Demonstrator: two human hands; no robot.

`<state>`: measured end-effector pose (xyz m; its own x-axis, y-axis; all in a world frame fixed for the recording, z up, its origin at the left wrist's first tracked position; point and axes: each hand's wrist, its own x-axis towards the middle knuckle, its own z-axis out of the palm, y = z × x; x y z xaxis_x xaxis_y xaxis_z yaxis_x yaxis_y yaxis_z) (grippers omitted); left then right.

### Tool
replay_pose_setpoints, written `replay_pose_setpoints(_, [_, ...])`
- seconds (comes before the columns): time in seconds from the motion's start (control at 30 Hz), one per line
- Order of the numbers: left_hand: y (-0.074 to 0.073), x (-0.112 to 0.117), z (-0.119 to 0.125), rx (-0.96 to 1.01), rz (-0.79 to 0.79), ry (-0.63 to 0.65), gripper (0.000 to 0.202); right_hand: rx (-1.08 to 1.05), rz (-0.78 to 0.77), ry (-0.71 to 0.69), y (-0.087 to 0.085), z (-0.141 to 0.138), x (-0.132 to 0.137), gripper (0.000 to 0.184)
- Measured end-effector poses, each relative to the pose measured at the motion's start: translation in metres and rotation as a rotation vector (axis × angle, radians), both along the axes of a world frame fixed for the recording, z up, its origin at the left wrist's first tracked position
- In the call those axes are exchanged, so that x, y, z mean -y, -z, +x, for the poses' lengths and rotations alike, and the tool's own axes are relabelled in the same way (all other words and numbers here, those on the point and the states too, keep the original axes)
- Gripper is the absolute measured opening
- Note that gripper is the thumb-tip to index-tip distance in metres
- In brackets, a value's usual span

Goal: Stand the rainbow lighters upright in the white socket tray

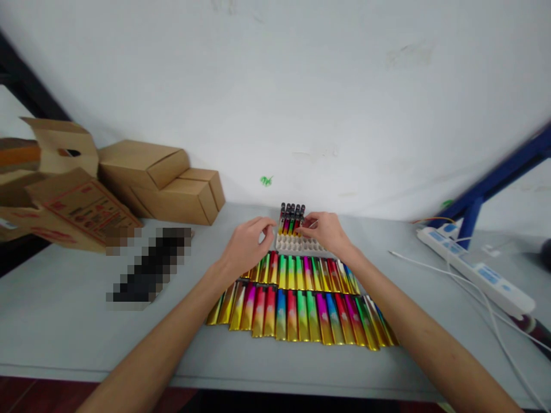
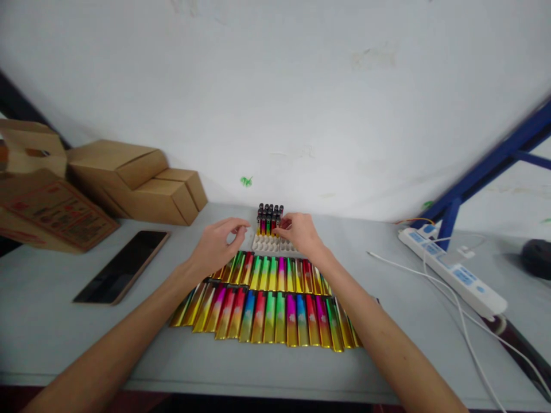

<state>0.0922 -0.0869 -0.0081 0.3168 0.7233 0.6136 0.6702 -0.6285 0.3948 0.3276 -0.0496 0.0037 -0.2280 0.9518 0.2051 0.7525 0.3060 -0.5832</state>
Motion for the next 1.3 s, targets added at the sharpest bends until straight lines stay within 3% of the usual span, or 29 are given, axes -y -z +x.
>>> replay_pose_setpoints(0.23, [0.000,0.000,-0.001,-0.002,0.001,0.001,0.020,0.058,0.020,-0.001,-0.005,0.006,0.006,0.017])
replay_pose_setpoints(0.3, [0.000,0.000,-0.001,-0.003,0.004,-0.001,0.020,0.081,0.017,-0.003,-0.007,0.019,0.014,0.021])
replay_pose_setpoints(0.53, [-0.001,0.001,0.000,-0.009,-0.006,0.013,0.020,0.193,-0.021,0.076,-0.006,0.088,0.057,0.010])
replay_pose_setpoints(0.67, [-0.002,0.002,0.001,-0.016,0.001,0.004,0.020,0.269,-0.068,0.112,-0.006,0.111,0.083,0.011])
replay_pose_setpoints(0.83, [-0.002,0.001,0.001,-0.015,0.018,-0.003,0.019,0.224,-0.177,0.095,-0.001,0.113,0.100,0.023])
replay_pose_setpoints(1.03, [0.001,0.000,0.000,-0.013,0.010,-0.001,0.019,0.136,-0.230,0.060,0.011,0.109,0.101,0.028])
replay_pose_setpoints(1.2, [0.002,-0.001,0.000,-0.012,-0.005,0.003,0.020,0.193,-0.212,0.129,0.016,0.112,0.094,0.032])
replay_pose_setpoints(1.3, [0.003,-0.001,0.000,-0.009,-0.003,0.004,0.019,0.279,-0.164,0.154,0.015,0.112,0.089,0.022])
